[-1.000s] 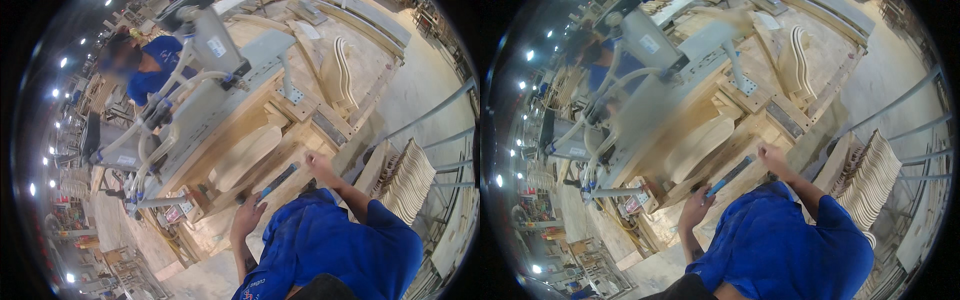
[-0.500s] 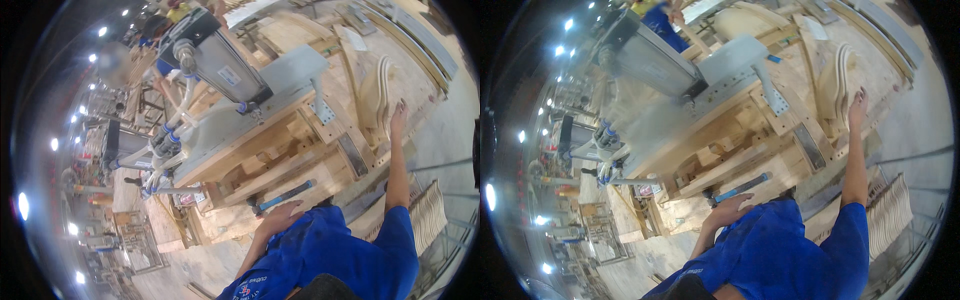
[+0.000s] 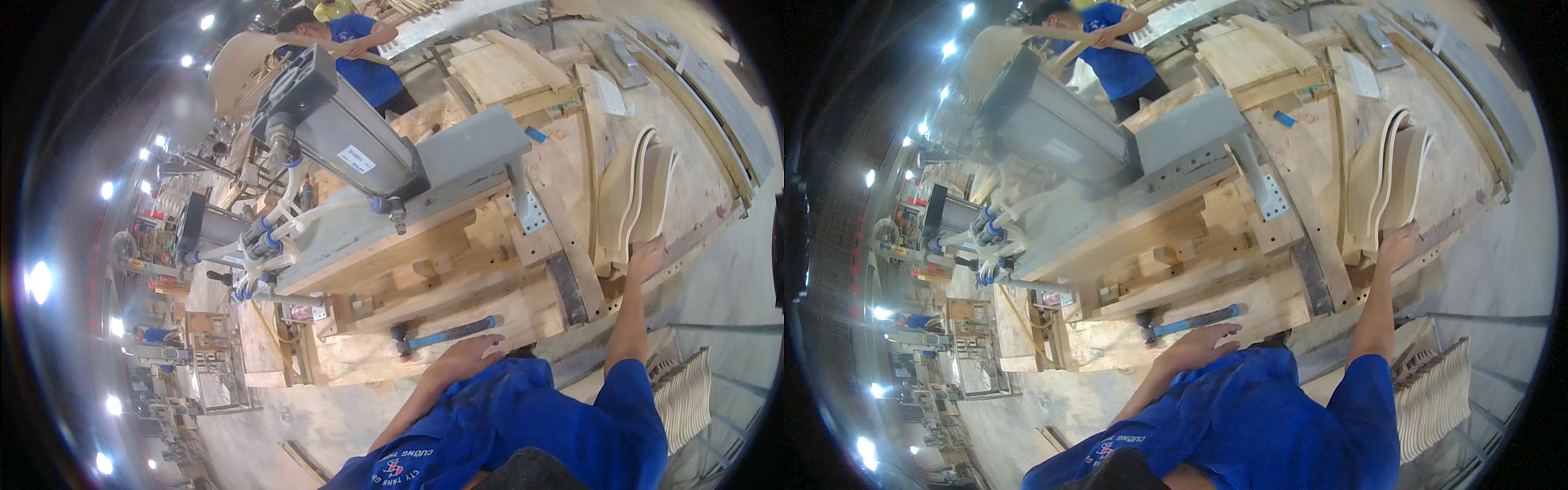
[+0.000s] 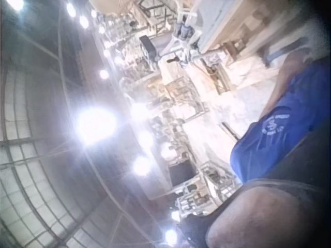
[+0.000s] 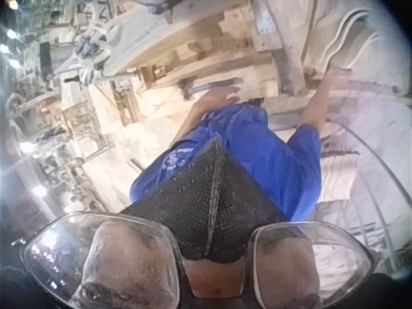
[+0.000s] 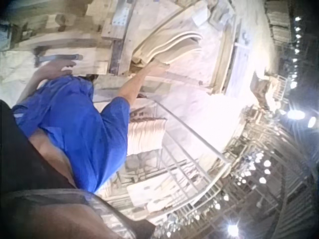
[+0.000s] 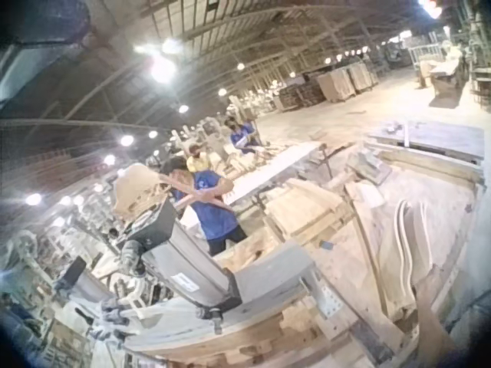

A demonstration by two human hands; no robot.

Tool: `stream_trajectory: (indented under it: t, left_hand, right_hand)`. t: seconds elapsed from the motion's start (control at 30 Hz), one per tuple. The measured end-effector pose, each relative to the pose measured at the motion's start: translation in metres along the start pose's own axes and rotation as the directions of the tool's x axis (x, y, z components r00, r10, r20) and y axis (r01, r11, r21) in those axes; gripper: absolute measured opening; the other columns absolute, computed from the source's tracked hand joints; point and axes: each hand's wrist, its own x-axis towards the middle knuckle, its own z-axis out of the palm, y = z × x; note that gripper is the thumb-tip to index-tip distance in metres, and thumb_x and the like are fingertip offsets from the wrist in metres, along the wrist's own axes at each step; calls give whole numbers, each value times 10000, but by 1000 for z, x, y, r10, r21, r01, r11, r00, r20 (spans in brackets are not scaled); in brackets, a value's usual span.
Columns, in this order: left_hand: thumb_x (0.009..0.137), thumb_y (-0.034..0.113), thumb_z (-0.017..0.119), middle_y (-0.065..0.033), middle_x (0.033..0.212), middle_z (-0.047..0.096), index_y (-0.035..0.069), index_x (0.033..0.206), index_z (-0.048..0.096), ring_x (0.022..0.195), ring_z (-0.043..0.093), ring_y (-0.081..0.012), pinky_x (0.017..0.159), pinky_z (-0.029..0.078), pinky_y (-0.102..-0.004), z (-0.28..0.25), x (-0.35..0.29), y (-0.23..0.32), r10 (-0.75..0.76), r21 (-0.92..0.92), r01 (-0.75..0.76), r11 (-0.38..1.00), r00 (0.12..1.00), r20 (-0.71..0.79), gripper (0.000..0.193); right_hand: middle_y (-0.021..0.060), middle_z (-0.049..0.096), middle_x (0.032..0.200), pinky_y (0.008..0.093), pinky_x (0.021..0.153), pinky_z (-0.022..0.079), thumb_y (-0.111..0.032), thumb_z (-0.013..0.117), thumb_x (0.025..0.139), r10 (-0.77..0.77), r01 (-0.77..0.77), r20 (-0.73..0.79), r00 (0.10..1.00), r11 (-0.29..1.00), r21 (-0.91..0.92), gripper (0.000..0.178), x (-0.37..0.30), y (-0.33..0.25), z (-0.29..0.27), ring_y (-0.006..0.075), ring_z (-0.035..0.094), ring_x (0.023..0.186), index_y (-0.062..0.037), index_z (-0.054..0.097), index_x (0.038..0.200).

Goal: The person repeatedly hammers a curved wooden piece against a jig to shape it. They rotate the piece and strike it multiple times with a hammer, then place it aside and pick up another piece to continue the process.

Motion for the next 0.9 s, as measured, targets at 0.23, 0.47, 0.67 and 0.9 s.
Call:
stream_trajectory:
  t: [0.23, 0.47, 0.67, 0.9]
  left_hand:
    - [1003, 483, 500, -228, 1332, 598, 63, 1388, 525, 1247, 564, -376, 1066, 435, -446, 11, 0, 2, -70, 102, 66, 993, 997, 35, 570]
    - [949, 478, 553, -232, 1199, 655, 71, 1300, 584, 1137, 613, -398, 973, 478, -477, 36, -7, -3, 52, 106, -43, 993, 995, -82, 538]
    - [966, 380, 572, -212, 1157, 667, 62, 1284, 590, 1091, 628, -397, 942, 490, -481, 32, -28, -4, 139, 81, -130, 988, 983, -116, 450]
    - [997, 173, 569, -153, 1150, 693, 36, 1254, 619, 1072, 663, -291, 931, 508, -389, -65, -104, 25, 415, -243, -535, 809, 813, -408, 296]
  right_hand:
    - [299, 609, 1260, 504, 961, 477, -475, 420, 1036, 182, -177, 28, 983, 977, -122, 606, 3, 36, -5, 493, 586, 1117, 46, 544, 1320]
    - [211, 487, 1456, 475, 991, 503, -124, 504, 987, -403, 547, 372, 836, 571, -612, 548, 55, 81, -28, 373, 522, 1286, -187, 382, 1518]
    - [248, 620, 1281, 497, 963, 488, -429, 618, 963, -275, 283, -247, 929, 959, -1, 670, 123, 12, -45, 392, 615, 1100, 22, 463, 1432]
    - [185, 518, 1403, 451, 992, 472, -278, 579, 987, -118, 4, 88, 989, 620, 785, 535, 100, -87, -162, 320, 540, 1238, -5, 451, 1430]
